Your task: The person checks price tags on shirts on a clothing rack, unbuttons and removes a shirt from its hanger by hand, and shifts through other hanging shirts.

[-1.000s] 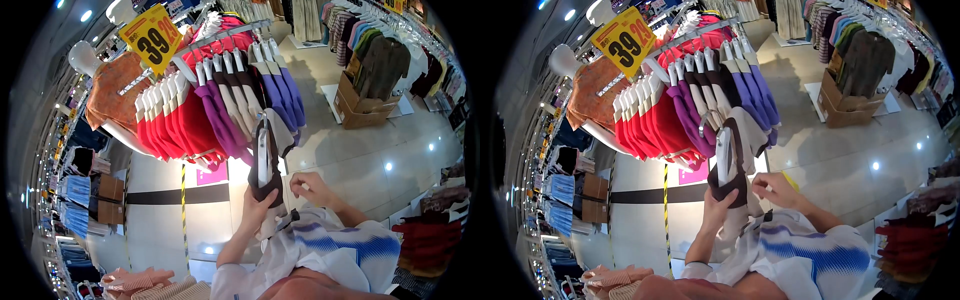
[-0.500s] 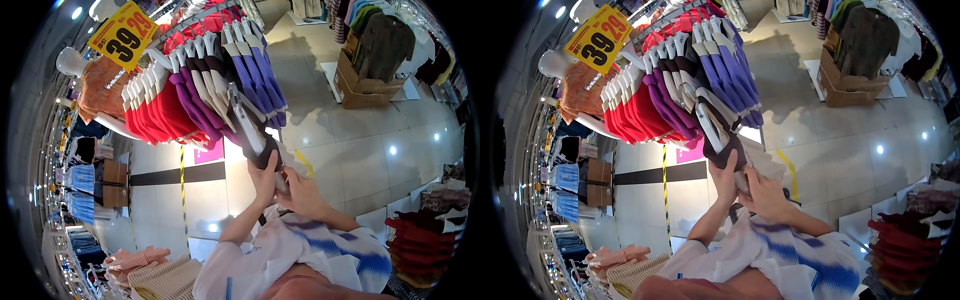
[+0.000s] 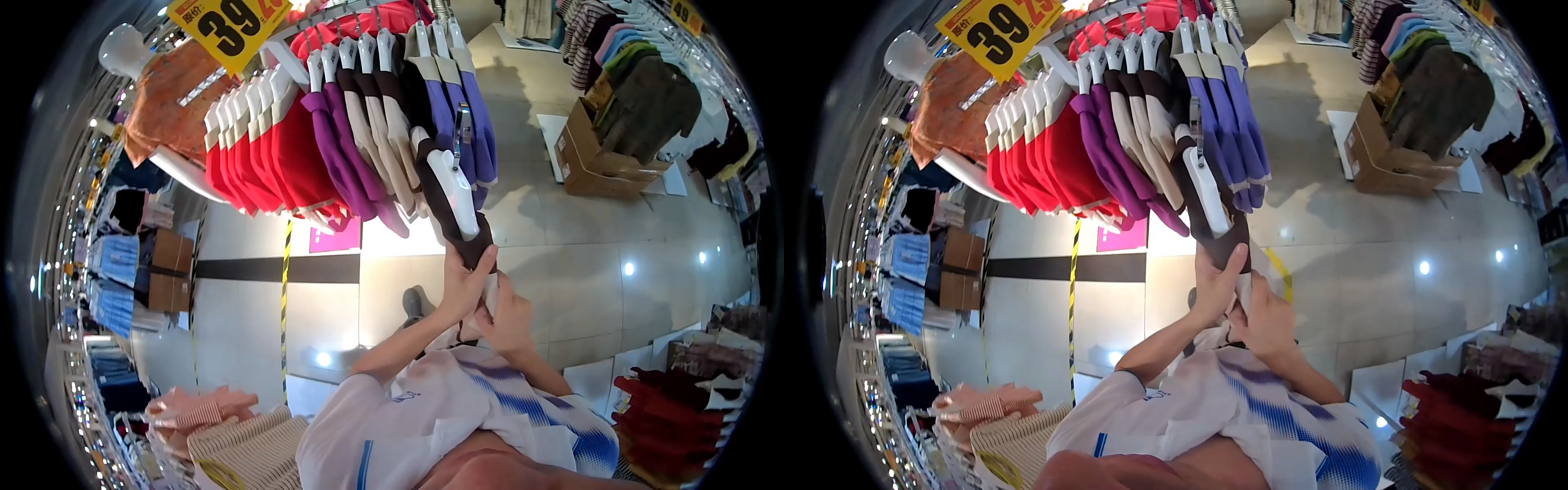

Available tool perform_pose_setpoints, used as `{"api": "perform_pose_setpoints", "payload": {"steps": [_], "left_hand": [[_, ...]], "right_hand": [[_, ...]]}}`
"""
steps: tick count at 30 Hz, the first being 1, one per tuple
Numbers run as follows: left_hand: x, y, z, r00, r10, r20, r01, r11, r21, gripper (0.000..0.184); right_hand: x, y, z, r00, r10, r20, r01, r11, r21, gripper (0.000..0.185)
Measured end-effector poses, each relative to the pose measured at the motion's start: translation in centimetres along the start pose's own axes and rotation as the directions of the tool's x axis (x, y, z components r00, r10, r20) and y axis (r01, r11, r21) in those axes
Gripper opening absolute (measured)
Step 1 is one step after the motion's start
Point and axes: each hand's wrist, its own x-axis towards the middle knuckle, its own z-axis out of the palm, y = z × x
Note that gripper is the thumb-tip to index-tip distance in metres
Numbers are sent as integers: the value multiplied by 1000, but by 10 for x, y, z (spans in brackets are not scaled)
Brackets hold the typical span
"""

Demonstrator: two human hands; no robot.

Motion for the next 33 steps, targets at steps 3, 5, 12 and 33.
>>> {"api": "perform_pose_setpoints", "payload": {"steps": [3,5,12,33], "left_hand": [[23,-6,-32,974,114,197,-121,992,27,42],[46,4,-55,924,169,344,-226,965,133,41],[174,80,-147,688,-167,707,-463,649,604,19],[367,107,-172,59,-56,997,-965,-258,43,60]], "right_hand": [[14,-1,16,979,-55,-197,62,998,27,53],[29,-16,20,969,-34,-244,31,999,-18,48],[73,-57,37,905,83,-417,-86,996,11,36],[289,-78,49,895,91,-437,-216,946,-243,35]]}}
